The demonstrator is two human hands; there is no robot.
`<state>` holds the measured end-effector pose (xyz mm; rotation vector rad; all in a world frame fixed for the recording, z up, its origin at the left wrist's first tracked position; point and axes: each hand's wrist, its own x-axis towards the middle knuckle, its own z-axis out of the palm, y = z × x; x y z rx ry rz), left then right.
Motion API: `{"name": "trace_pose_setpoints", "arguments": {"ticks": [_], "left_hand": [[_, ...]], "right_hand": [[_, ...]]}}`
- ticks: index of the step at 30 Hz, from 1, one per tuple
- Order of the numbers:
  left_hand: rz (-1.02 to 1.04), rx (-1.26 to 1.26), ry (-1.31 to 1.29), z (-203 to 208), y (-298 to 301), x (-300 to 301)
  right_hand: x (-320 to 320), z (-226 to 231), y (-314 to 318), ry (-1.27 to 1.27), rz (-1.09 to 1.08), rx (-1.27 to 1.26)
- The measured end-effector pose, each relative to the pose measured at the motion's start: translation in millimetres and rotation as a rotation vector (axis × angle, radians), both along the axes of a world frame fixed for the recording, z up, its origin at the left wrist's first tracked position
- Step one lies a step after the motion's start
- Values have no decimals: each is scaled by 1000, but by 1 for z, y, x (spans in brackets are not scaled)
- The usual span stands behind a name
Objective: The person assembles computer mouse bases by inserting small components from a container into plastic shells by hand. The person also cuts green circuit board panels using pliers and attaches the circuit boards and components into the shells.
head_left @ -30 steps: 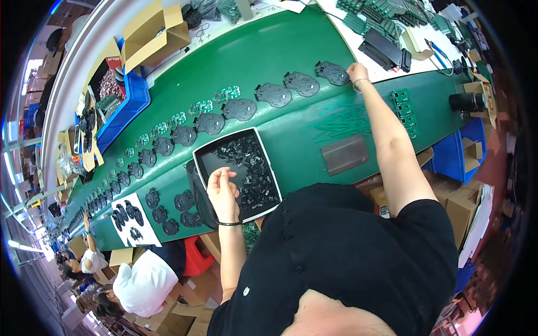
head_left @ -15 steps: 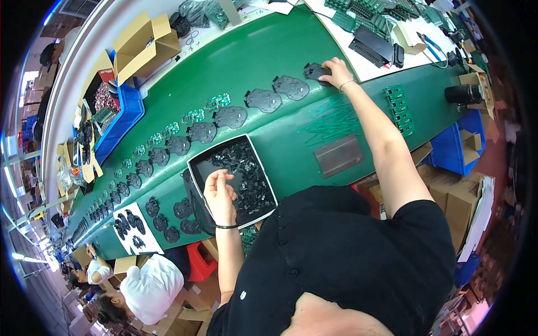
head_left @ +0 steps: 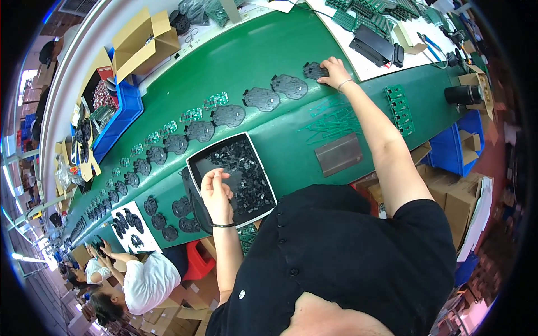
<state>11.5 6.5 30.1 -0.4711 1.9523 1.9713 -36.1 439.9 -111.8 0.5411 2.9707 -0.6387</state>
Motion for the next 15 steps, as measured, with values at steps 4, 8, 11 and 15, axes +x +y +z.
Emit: {"name": "trace_pose_setpoints", "arguments": {"ticks": [4, 8, 11, 15], "left_hand": [[13, 28, -12, 2, -1, 0], [26, 20, 35, -3, -8, 3], [15, 27, 1, -8, -5, 4], [-32, 29, -6, -5, 7, 3]], "right_hand": [[12, 9, -4, 192, -65, -14], [66, -5, 42, 392, -329, 96], [146, 5, 84, 72, -605, 260], [208, 12, 100, -357, -836, 174]]}}
